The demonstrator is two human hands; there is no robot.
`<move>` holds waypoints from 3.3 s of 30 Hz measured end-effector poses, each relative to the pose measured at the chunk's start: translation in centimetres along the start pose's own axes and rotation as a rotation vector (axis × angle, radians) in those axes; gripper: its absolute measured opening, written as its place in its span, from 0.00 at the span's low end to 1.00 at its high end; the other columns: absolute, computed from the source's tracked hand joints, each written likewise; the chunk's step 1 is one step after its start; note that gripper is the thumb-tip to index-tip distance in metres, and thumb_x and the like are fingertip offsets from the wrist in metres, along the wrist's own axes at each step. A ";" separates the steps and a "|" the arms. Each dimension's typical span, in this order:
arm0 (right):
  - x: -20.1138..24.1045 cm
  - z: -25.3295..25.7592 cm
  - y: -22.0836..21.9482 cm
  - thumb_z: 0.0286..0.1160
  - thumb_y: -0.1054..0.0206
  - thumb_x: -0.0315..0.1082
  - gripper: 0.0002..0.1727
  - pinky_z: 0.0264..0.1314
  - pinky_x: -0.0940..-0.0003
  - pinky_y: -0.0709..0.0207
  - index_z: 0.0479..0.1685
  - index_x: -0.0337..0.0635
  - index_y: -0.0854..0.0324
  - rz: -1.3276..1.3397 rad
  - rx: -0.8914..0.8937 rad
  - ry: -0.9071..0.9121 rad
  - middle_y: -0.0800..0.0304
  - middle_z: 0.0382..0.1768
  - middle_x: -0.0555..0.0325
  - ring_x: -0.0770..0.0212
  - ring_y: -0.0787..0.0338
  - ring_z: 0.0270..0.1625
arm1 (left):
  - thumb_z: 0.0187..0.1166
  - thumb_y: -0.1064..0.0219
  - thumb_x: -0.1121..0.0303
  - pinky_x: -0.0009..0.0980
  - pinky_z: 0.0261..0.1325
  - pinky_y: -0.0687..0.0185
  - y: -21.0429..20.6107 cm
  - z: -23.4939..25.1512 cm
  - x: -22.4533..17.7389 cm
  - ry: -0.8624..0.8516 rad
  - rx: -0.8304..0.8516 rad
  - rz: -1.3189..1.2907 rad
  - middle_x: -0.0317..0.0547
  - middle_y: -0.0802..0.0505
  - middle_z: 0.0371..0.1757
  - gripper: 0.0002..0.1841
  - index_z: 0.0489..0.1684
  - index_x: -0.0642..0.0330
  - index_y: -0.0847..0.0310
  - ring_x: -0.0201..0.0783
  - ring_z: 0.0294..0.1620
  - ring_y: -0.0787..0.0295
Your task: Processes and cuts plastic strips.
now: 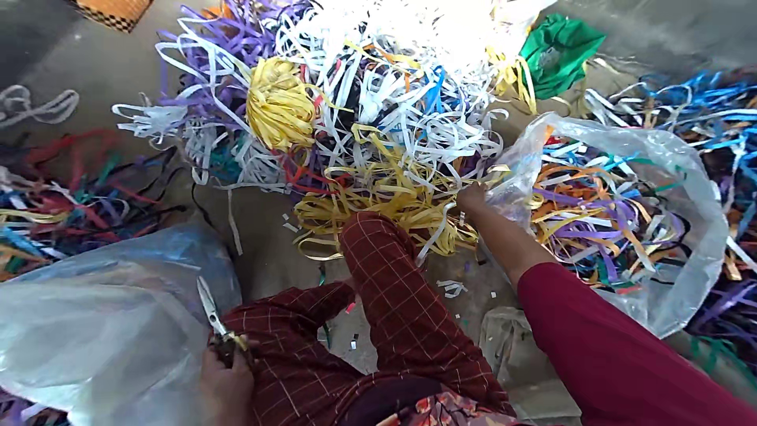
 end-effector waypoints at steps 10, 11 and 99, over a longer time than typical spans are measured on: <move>6.6 4.7 -3.3 0.79 0.36 0.34 0.20 0.75 0.28 0.34 0.61 0.27 0.16 0.114 0.220 0.224 0.22 0.71 0.26 0.26 0.28 0.78 | 0.88 0.43 0.66 0.53 0.43 0.15 0.1 0.1 -0.2 0.018 0.015 0.007 0.63 0.08 0.44 0.23 0.74 0.76 0.30 0.49 0.34 0.11; 8.2 5.5 -3.2 0.79 0.35 0.34 0.19 0.74 0.31 0.31 0.60 0.28 0.16 0.157 0.180 0.282 0.20 0.68 0.27 0.27 0.25 0.76 | 0.89 0.44 0.65 0.53 0.44 0.16 0.2 0.0 -0.3 0.022 0.022 0.013 0.63 0.09 0.44 0.23 0.74 0.76 0.31 0.50 0.34 0.11; 23.1 -19.3 8.0 0.86 0.36 0.35 0.11 0.37 0.69 0.26 0.51 0.37 0.14 0.825 0.468 0.592 0.15 0.38 0.55 0.67 0.23 0.32 | 0.90 0.41 0.62 0.47 0.57 0.15 -11.0 -7.4 -7.1 -0.341 0.885 -0.139 0.56 0.09 0.45 0.17 0.65 0.65 0.20 0.46 0.42 0.10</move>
Point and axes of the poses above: each hand's wrist, its own z-axis towards the middle knuckle, its own y-axis out of the back of the hand, x = y × z, the point moved 8 cm from there along z, towards the middle knuckle
